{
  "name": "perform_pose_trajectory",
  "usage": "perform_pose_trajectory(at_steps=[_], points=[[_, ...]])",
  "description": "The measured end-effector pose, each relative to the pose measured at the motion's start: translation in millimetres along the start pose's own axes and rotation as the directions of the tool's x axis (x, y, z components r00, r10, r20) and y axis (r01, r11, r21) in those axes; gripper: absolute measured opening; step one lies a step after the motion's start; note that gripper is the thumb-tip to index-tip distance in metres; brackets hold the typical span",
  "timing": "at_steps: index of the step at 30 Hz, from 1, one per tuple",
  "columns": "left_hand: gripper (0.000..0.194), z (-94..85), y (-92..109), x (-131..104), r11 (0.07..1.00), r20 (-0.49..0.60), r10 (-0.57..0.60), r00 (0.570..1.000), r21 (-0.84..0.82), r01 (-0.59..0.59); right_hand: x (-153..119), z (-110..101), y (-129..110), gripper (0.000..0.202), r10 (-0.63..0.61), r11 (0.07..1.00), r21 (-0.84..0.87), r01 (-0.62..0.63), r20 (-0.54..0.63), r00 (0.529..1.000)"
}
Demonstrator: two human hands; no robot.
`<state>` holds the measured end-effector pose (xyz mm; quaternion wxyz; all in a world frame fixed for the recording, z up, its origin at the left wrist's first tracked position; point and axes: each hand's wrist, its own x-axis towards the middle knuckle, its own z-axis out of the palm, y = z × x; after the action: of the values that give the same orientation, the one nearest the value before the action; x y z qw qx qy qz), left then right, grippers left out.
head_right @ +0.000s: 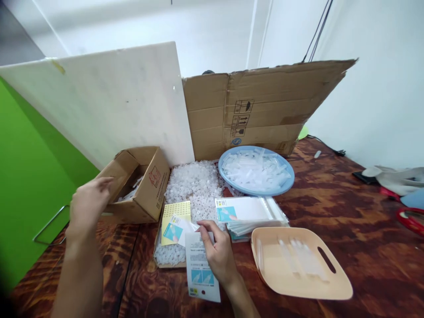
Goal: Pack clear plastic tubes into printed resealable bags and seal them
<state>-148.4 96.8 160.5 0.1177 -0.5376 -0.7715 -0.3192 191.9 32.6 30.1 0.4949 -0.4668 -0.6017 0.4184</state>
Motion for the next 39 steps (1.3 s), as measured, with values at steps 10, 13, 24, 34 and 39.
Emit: perform_pose_trajectory(at_steps=[10, 13, 24, 34, 39], points=[[0.07, 34.2, 77.2, -181.5, 0.708, 0.42, 0.524, 0.741, -0.698, -0.105, 5.6, 16.3, -17.1, 0.036, -0.019, 1.0, 0.001, 0.019, -0.147, 0.989], [0.079, 54.3, 82.1, -200.0, 0.666, 0.399, 0.396, 0.827, -0.744, 0.04, -0.2, 20.8, -26.2, 0.044, -0.172, 0.98, 0.122, 0.158, 0.12, 0.978], [0.026, 72.8, 67.7, -178.8, 0.474, 0.391, 0.297, 0.871, -0.852, 0.222, 20.5, 18.6, -9.7, 0.011, -0.02, 0.975, 0.221, 0.036, -0.075, 0.997], [0.014, 98.3, 47.4, -190.9, 0.345, 0.22, 0.276, 0.936, -0.931, 0.117, 10.1, 9.8, 10.9, 0.006, -0.075, 0.974, 0.202, 0.098, -0.116, 0.99], [0.018, 96.8, 38.1, -203.8, 0.346, 0.234, 0.259, 0.937, -0.928, 0.136, 0.9, 6.1, 19.2, 0.008, -0.084, 0.988, 0.127, 0.091, -0.066, 0.994]])
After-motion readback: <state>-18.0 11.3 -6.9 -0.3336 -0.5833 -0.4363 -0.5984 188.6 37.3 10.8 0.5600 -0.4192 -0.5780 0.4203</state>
